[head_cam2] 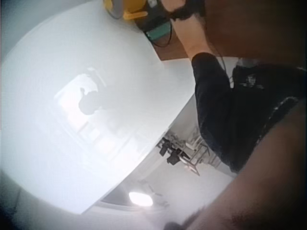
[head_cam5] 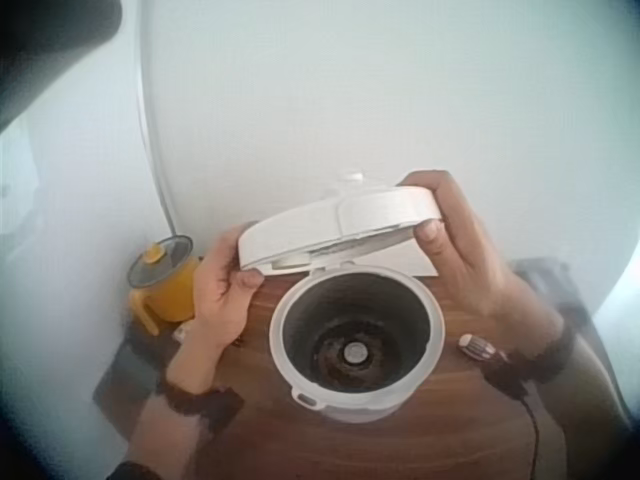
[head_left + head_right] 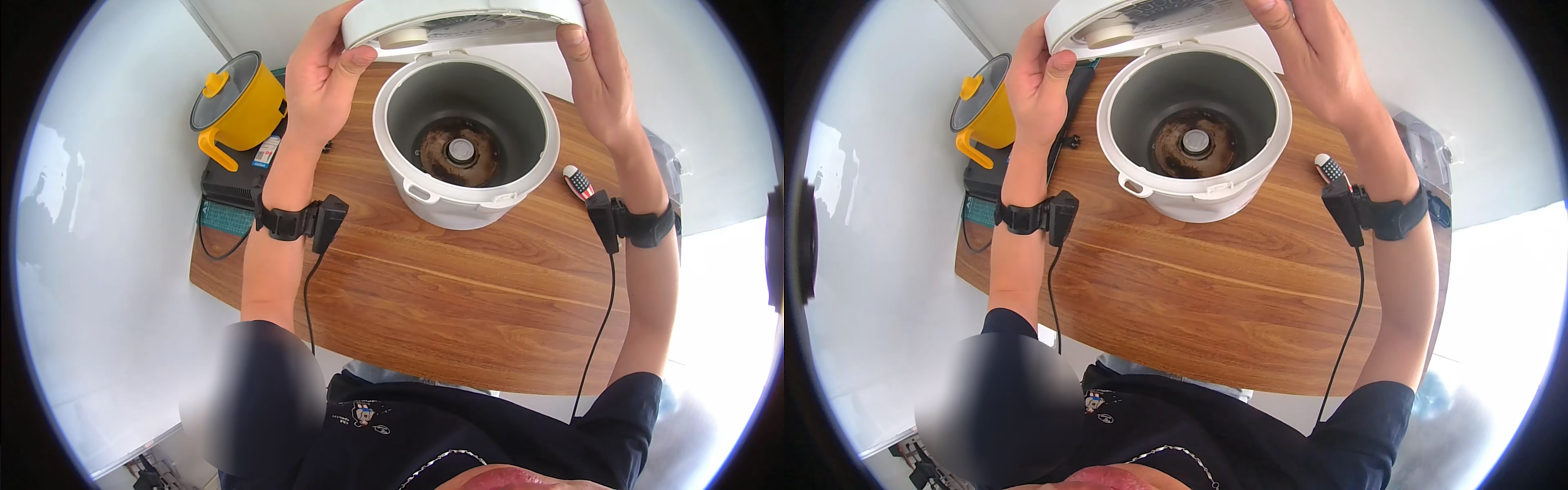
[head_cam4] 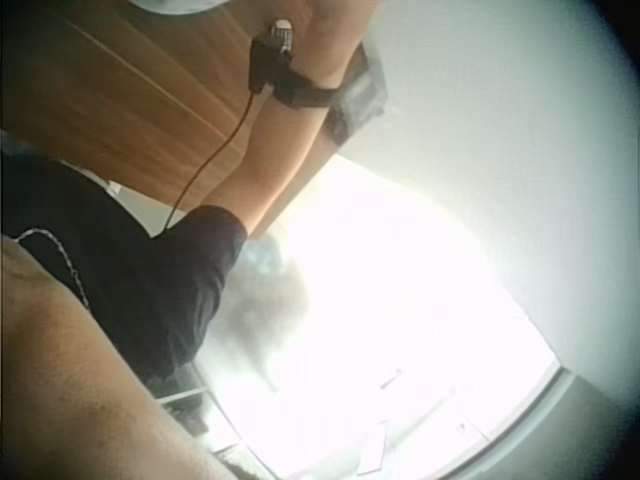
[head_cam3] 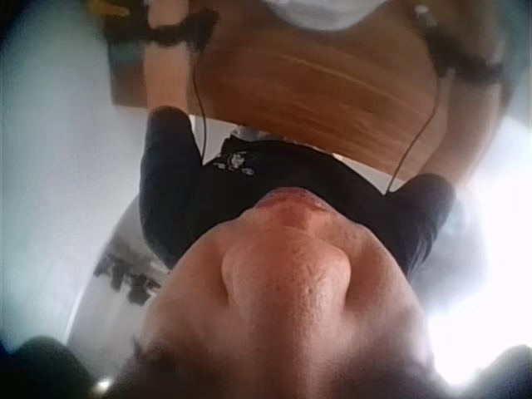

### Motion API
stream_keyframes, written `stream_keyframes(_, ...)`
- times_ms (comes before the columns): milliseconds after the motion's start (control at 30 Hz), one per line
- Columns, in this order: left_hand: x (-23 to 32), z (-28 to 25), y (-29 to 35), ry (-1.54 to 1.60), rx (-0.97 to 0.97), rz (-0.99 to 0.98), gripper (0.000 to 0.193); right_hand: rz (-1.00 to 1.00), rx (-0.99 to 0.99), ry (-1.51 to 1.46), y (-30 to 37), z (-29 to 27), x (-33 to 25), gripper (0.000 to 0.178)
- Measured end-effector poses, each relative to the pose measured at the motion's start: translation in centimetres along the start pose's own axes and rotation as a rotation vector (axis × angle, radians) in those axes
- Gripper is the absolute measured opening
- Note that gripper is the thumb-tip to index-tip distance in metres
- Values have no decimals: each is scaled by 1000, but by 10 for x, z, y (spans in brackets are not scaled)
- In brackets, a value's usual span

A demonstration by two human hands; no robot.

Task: The person uses a screwdriver to tighten screws on a white plastic lid, then places the lid onto a white rice cooker pot. They open the lid to reveal the interior and remove a small plastic component from the lid's underside.

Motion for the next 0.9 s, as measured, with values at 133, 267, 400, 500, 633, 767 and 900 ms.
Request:
stream_keyframes(133, 29, 15, -7, -135, 88, 48, 42, -9, -15, 28, 3, -3, 3, 49)
stream_keyframes(267, 3, 0, 0, -55, 1, 15, 53, 38, -52, 43, 0, -5, 1, 49)
stream_keyframes(400, 8, 9, 0, -99, 47, 44, 51, 42, 24, 44, 2, -9, 4, 42)
stream_keyframes(500, 9, 12, -3, -149, 91, 74, 52, 34, 103, 126, 3, -11, 6, 35)
stream_keyframes(633, 8, 13, -3, -169, 136, 114, 53, -14, 165, 93, 2, -8, 12, 32)
stream_keyframes(767, 6, 15, -4, -158, 160, 123, 53, -57, 181, 173, -1, -8, 12, 33)
stream_keyframes(900, 6, 16, -8, -165, 163, 156, 59, -83, 196, 228, -9, -9, 10, 34)
Point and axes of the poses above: each hand's wrist, its own y-axis away from the middle knuckle, its own z-axis out of the palm, x = y × z, the point moved 4 cm from there along -y, towards the middle knuckle, and after that the axes turned 7 degrees about -z, right-handed, at the moved point
